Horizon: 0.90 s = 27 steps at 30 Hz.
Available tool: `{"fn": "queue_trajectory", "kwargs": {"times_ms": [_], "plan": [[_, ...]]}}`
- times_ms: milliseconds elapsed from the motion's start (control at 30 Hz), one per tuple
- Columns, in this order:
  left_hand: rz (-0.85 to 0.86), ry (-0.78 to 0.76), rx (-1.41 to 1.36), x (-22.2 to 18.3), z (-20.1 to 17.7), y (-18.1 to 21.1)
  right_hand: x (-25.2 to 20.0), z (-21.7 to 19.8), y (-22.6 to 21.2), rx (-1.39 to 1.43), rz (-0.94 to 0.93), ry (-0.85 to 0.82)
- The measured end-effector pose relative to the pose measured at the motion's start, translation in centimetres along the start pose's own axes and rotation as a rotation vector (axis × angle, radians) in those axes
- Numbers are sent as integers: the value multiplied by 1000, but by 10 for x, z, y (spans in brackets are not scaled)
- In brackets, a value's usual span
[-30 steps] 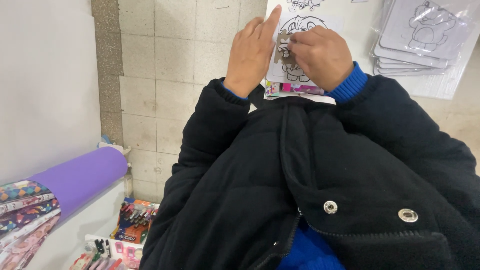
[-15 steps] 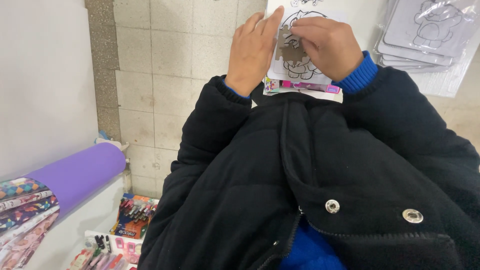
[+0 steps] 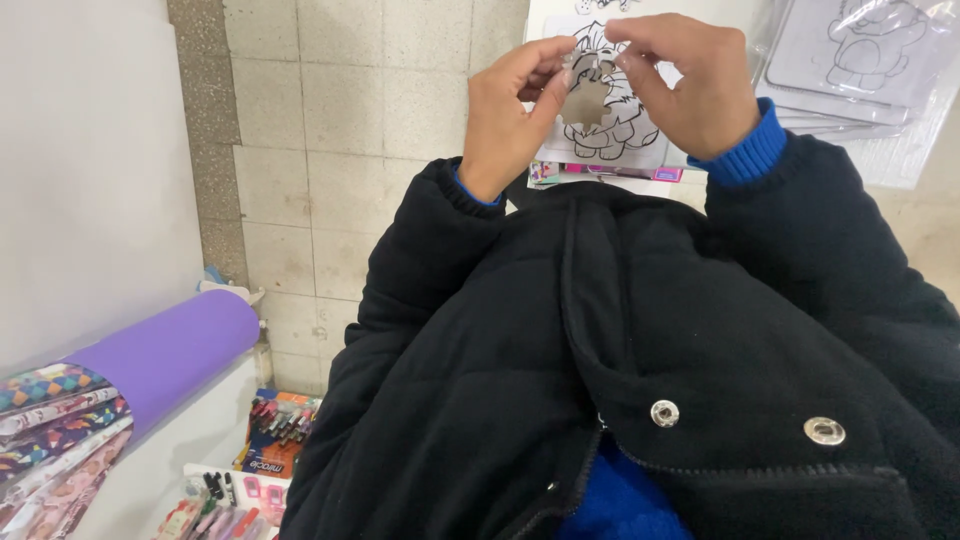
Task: Assemble a small cardboard puzzle of a lion.
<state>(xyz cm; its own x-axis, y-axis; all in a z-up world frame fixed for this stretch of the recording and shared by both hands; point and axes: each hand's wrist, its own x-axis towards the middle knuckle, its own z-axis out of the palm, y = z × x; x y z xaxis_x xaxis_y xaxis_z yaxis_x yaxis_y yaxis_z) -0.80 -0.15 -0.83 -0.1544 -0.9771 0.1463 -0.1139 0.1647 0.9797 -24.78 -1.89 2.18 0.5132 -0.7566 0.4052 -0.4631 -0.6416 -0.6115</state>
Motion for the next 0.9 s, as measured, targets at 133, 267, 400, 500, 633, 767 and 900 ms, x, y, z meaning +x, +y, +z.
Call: {"fn": "queue_trajectory", "kwargs": {"times_ms": [133, 267, 400, 500, 633, 767, 900], "plan": [[0, 0, 53, 1, 1, 9, -7, -9, 11, -49, 39, -26], [57, -56, 131, 2, 3, 0, -16, -15, 18, -133, 45, -49], [126, -51, 246, 8, 16, -10, -26, -9, 20, -146, 109, -107], [140, -24, 363, 13, 21, -12, -28, -2, 14, -130, 137, -111], [162, 18, 394, 16, 23, -12, -27, 1, 10, -148, 132, -99], [155, 34, 448, 18, 25, -14, -24, 2, 2, -159, 133, -103], [155, 41, 506, 17, 29, -17, -24, 6, 3, -235, 110, -108]]}}
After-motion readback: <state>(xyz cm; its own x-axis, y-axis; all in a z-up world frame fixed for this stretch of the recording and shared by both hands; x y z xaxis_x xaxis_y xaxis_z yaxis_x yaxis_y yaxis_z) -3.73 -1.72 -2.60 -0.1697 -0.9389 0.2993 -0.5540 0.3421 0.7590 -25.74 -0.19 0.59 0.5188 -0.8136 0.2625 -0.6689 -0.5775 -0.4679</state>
